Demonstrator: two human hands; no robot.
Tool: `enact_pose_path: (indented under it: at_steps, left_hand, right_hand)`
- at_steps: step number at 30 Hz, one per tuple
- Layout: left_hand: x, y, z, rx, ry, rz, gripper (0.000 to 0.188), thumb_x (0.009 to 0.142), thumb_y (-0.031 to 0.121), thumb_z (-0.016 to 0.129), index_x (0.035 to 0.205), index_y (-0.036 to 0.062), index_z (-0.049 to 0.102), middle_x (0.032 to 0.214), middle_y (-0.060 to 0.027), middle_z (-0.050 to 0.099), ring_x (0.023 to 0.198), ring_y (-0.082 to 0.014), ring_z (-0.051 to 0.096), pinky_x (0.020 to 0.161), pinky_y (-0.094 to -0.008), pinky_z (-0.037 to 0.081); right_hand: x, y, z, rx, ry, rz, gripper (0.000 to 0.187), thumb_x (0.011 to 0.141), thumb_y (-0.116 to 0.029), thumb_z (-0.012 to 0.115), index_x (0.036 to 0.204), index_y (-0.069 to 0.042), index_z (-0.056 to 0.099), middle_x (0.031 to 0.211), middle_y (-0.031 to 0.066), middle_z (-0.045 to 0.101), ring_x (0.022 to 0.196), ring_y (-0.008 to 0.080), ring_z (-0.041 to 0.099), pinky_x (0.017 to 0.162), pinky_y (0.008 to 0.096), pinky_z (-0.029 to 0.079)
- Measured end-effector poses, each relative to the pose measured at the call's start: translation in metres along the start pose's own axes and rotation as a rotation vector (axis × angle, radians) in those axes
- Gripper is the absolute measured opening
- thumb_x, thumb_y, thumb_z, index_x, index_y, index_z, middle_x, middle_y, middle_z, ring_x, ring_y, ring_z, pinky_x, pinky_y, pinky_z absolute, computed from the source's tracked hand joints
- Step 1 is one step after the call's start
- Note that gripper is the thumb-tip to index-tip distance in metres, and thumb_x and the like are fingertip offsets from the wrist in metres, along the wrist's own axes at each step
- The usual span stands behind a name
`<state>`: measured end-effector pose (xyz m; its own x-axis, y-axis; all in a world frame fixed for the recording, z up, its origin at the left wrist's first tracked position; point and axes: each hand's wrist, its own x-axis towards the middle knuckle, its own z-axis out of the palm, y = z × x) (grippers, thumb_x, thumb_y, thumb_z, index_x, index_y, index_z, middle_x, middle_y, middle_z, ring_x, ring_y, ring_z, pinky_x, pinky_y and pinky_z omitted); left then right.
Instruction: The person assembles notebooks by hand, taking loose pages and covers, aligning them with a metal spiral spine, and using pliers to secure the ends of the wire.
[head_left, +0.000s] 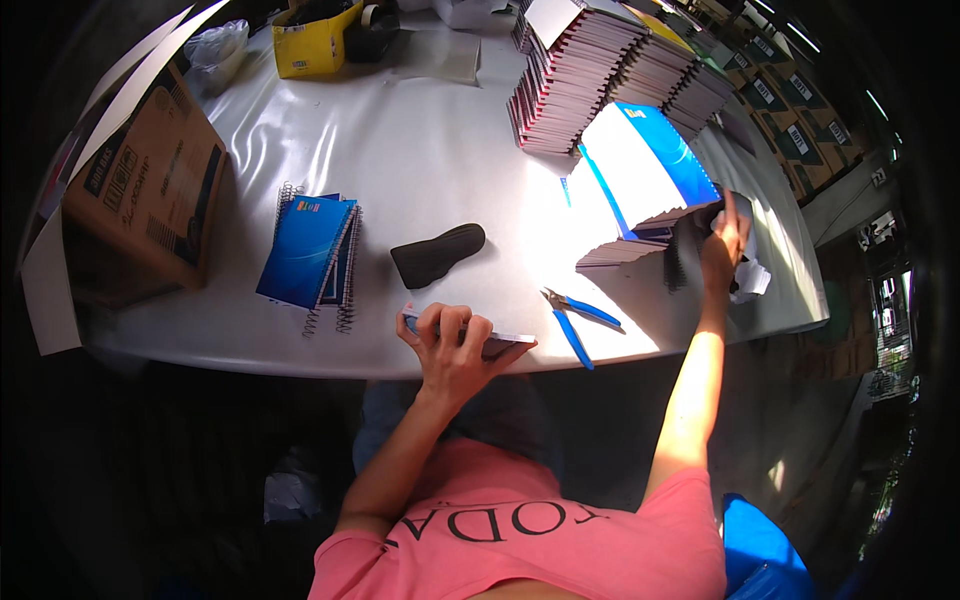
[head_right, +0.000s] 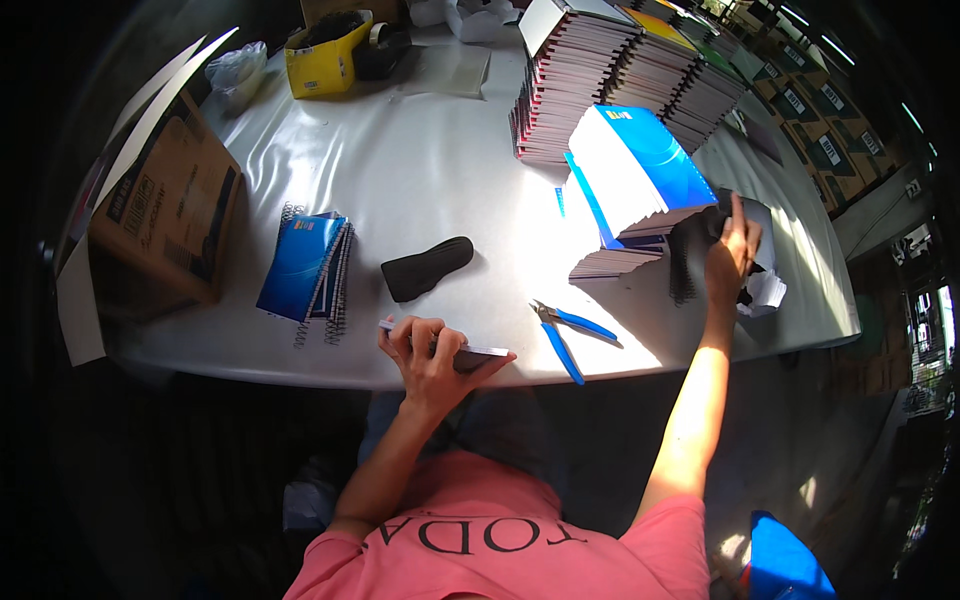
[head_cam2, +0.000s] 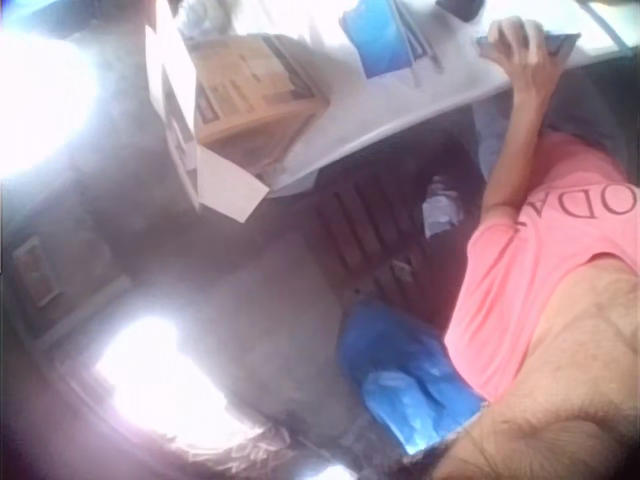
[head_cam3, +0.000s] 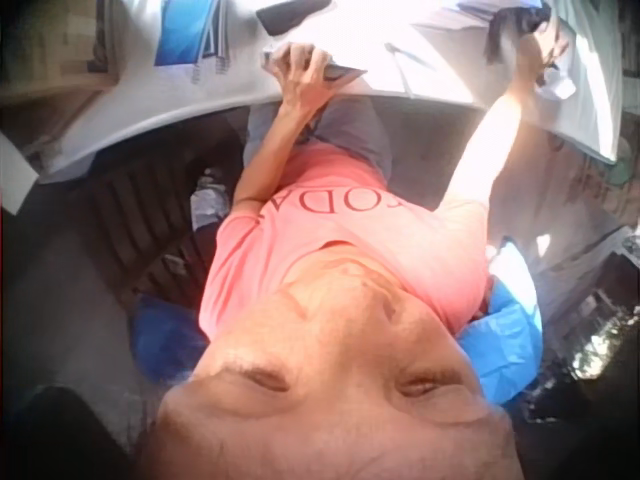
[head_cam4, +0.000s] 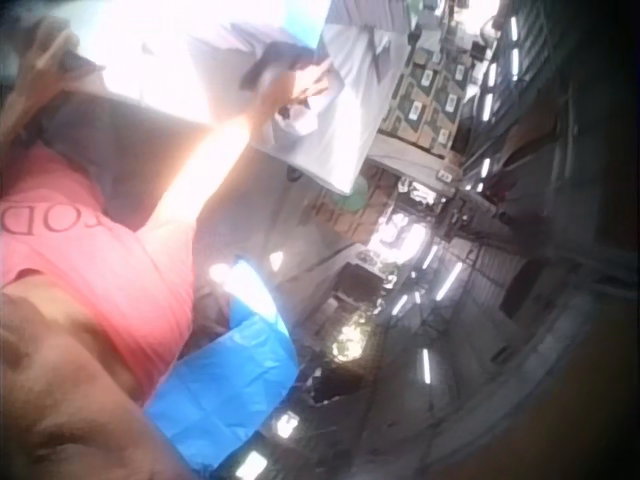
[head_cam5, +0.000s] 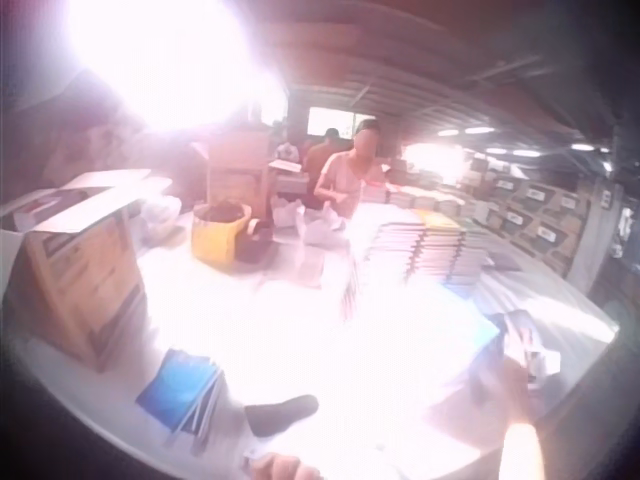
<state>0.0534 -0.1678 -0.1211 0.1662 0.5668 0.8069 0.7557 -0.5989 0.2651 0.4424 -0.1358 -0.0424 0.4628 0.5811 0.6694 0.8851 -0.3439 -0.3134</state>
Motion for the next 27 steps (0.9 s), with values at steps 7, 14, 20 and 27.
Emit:
enact_pose_path:
  at_steps: [7, 14, 20, 27]
  left_hand:
    - [0.000, 0.000, 0.007, -0.018, -0.065, -0.105, 0.051, 0.055, 0.052, 0.077, 0.081, 0.0159, 0.052, 0.095, -0.0038, 0.045, 0.098, -0.0256, 0.041, 0.090, -0.0630, 0.020]
    - [-0.002, 0.001, 0.007, 0.000, -0.066, -0.096, 0.062, 0.051, 0.052, 0.078, 0.096, 0.0202, 0.049, 0.105, -0.0041, 0.041, 0.105, -0.0264, 0.037, 0.090, -0.0596, 0.020]
    - [0.001, 0.003, 0.004, 0.016, -0.104, -0.099, 0.058, 0.051, 0.049, 0.079, 0.090, 0.0190, 0.046, 0.103, -0.0049, 0.040, 0.105, -0.0288, 0.037, 0.089, -0.0555, 0.021]
    - [-0.001, 0.002, 0.002, 0.006, -0.110, -0.111, 0.056, 0.052, 0.053, 0.077, 0.082, 0.0147, 0.050, 0.101, -0.0043, 0.044, 0.102, -0.0256, 0.040, 0.089, -0.0615, 0.021]
  right_hand:
    - [-0.099, -0.116, -0.093, 1.050, -0.438, -0.179, 0.025, 0.092, -0.022, 0.057, 0.103, -0.001, 0.065, 0.089, 0.0080, 0.064, 0.065, 0.0095, 0.048, 0.060, 0.0197, 0.038]
    - [-0.159, -0.164, -0.062, 0.800, -0.579, -0.165, 0.017, 0.075, 0.000, 0.071, 0.091, -0.001, 0.068, 0.085, 0.0092, 0.066, 0.077, 0.0202, 0.064, 0.069, 0.0294, 0.050]
    - [-0.158, -0.161, -0.052, 0.891, -0.566, -0.146, 0.023, 0.067, 0.005, 0.074, 0.087, -0.003, 0.069, 0.085, 0.0082, 0.066, 0.080, 0.0195, 0.064, 0.071, 0.0301, 0.051]
    - [-0.150, -0.169, -0.055, 0.930, -0.694, -0.203, 0.023, 0.065, 0.012, 0.069, 0.082, -0.003, 0.068, 0.082, 0.0070, 0.066, 0.080, 0.0196, 0.062, 0.072, 0.0283, 0.049]
